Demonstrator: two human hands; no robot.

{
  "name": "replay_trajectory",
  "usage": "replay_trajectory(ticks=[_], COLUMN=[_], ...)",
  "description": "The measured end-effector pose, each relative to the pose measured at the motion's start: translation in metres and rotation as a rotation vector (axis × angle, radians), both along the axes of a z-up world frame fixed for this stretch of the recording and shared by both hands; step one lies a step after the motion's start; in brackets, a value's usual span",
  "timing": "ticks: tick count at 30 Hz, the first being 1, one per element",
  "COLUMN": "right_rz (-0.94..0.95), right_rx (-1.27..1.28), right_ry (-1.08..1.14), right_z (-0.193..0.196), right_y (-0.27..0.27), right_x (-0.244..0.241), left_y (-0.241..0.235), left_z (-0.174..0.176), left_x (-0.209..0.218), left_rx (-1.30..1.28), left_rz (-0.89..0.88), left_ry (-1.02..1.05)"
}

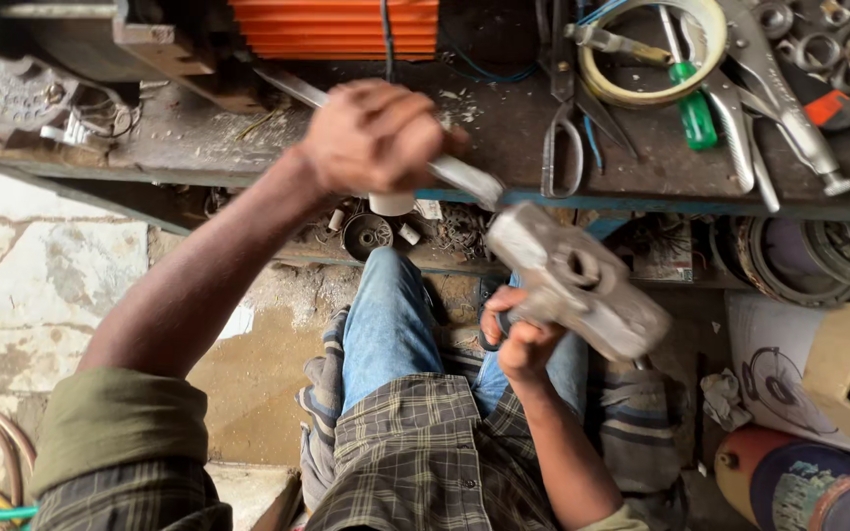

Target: The person disassembles an electric motor by using a hammer and chisel to loosen the housing, then removes the rotor and stator. They inspect the stator windings and place the components on the workbench.

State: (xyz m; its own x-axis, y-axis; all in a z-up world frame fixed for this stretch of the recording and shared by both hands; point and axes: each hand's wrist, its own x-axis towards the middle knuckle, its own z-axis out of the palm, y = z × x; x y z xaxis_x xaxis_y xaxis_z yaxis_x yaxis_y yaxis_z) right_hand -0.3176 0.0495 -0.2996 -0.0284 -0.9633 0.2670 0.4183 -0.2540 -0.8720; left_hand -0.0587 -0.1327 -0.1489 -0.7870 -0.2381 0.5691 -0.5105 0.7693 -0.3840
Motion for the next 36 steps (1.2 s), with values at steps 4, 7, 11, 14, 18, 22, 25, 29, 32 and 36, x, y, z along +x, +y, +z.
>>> replay_trajectory(ticks=[4, 7, 11, 14, 18, 22, 25, 29, 32, 36], right_rz=[0.083, 0.141, 0.113, 0.054, -0.012, -0.012, 0.022, 0.046, 0.039, -0.035], right_rx=[0.057, 0.016, -0.068, 0.067, 0.002, 0.007, -0.011, -0.023, 0.011, -0.068], right_ry=[0.092, 0.178, 0.151, 0.208, 0.101, 0.104, 0.099, 0.111, 0.069, 0.086], right_z=[0.0, 0.009, 0.013, 0.015, 0.013, 0.011, 0.012, 0.014, 0.018, 0.023], right_y=[-0.007, 0.005, 0.012, 0.015, 0.015, 0.009, 0.007, 0.004, 0.002, 0.001], right_x=[-0.002, -0.021, -0.033, -0.038, -0.039, -0.035, -0.027, -0.019, -0.01, 0.004], left_y=[-0.004, 0.017, 0.029, 0.024, 0.018, 0.016, 0.02, 0.019, 0.017, 0.017], left_z=[0.011, 0.021, 0.006, -0.003, -0.005, -0.002, 0.002, 0.008, 0.016, 0.022], left_x=[0.004, 0.008, -0.019, -0.024, -0.009, -0.002, -0.004, -0.011, -0.011, -0.01], left_rx=[-0.032, -0.08, -0.069, -0.087, 0.008, -0.025, -0.01, -0.009, 0.004, -0.02], left_rz=[0.0, -0.025, -0.055, -0.088, -0.083, -0.056, -0.07, -0.073, -0.103, -0.093], left_ry=[0.002, -0.098, -0.086, -0.156, -0.179, -0.328, -0.373, -0.286, -0.228, -0.151])
